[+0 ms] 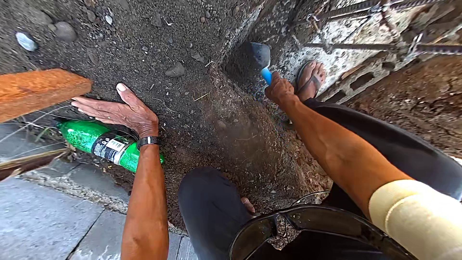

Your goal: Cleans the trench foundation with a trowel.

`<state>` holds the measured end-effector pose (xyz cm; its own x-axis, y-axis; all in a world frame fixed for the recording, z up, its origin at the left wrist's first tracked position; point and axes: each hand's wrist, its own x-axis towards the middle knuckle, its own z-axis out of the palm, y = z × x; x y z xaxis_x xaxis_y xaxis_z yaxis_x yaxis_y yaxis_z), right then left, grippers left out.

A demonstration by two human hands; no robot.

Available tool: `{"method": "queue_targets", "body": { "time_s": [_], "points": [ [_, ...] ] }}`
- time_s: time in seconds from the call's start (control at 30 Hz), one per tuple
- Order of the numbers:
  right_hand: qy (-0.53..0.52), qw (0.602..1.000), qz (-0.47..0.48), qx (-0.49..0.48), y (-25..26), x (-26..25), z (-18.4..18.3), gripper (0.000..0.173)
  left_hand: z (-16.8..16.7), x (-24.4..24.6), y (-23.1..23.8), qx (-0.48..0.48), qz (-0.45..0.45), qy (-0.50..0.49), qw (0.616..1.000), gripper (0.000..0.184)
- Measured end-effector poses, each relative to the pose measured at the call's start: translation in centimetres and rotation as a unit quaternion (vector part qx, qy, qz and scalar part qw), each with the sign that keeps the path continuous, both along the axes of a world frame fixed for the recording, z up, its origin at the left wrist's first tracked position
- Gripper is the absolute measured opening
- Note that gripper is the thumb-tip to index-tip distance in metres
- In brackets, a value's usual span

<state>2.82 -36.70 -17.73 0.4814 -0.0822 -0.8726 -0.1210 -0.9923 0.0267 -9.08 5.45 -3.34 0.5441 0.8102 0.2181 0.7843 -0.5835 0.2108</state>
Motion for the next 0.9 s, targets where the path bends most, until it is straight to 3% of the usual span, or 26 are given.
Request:
{"method": "queue_targets", "body": {
  "time_s": [0.17, 0.37, 0.5, 0.63, 0.9],
  "points": [
    [0.043, 0.998, 0.031, 0.025, -1.1, -2.8, -0.8, 0.057, 0.0, 0.1, 0.0, 0.0, -0.004, 0.003, 1.0, 0.098],
    [0.124, 0.989, 0.032, 0.075, -1.9, -0.6, -2.1, 0.053, 0.2, 0.4, -0.1, -0.001, -0.01, 0.002, 1.0, 0.099],
    [0.099, 0.992, 0.063, 0.042, -2.9, 0.8, -3.6, 0.055, 0.0, 0.2, 0.0, -0.001, -0.014, -0.01, 1.0, 0.099],
    [0.074, 0.99, 0.107, 0.053, -4.1, 0.1, -3.8, 0.046, 0.0, 0.2, 0.1, -0.002, -0.015, -0.012, 1.0, 0.1],
    [0.079, 0.987, 0.119, 0.075, -2.8, 1.6, -5.5, 0.045, -0.3, 0.1, 0.3, -0.007, -0.015, -0.019, 1.0, 0.101]
  ]
}}
